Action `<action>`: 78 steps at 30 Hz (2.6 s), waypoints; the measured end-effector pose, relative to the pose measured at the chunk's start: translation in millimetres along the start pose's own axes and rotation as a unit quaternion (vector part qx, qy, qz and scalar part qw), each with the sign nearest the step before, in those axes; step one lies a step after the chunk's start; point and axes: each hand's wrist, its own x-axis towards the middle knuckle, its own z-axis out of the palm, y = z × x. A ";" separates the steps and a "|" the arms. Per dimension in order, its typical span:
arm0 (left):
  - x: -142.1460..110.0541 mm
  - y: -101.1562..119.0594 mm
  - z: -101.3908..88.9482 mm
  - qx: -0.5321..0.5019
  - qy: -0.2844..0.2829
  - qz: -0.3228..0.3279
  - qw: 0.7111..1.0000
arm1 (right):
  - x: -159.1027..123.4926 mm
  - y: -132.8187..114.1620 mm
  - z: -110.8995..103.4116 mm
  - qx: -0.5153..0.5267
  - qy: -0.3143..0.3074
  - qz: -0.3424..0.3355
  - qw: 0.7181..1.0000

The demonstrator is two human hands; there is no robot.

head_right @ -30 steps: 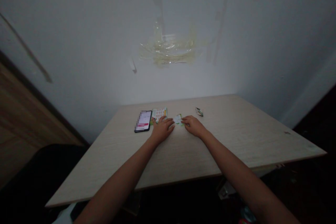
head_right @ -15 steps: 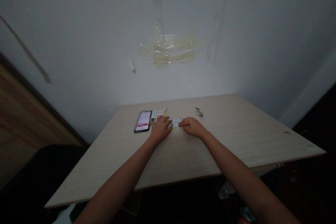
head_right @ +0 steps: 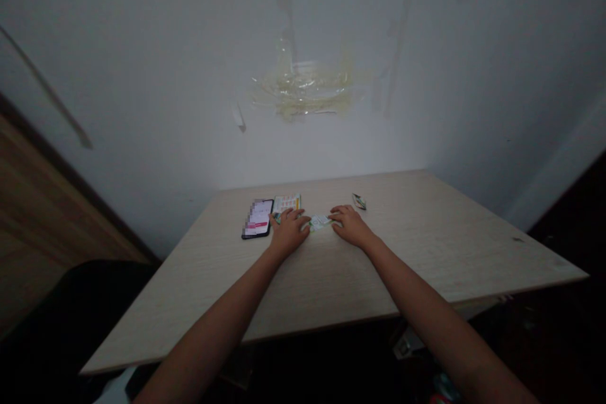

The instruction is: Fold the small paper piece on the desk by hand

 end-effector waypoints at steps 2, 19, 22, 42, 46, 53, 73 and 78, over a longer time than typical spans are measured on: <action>0.3 0.4 -2.0 -0.003 0.008 0.004 1.000 | 0.1 -2.2 -2.4 0.001 -0.002 -0.002 1.000; 5.3 -12.7 -7.2 -0.002 -0.007 0.057 0.998 | 3.5 14.7 10.0 0.089 0.034 0.032 0.995; 6.4 -11.6 -9.0 0.012 -0.010 0.074 0.997 | 3.7 15.2 9.9 0.096 0.032 0.038 0.994; 10.3 -5.5 -15.8 0.048 0.003 0.164 0.985 | 9.3 -2.3 -12.9 -0.047 -0.017 -0.062 0.997; 11.1 -6.5 -14.0 0.051 0.006 0.168 0.984 | 9.0 -2.5 -12.9 -0.037 -0.016 -0.062 0.997; 10.6 -6.7 -15.3 0.055 0.000 0.172 0.984 | 8.2 -3.8 -14.0 -0.032 -0.009 -0.064 0.997; 9.0 -1.5 -9.8 0.038 0.018 0.152 0.987 | 9.5 -2.4 -12.9 -0.038 -0.006 -0.081 0.996; 10.1 -1.8 -6.0 0.032 0.021 0.145 0.989 | 8.2 -1.6 -10.6 -0.027 0.011 -0.081 0.996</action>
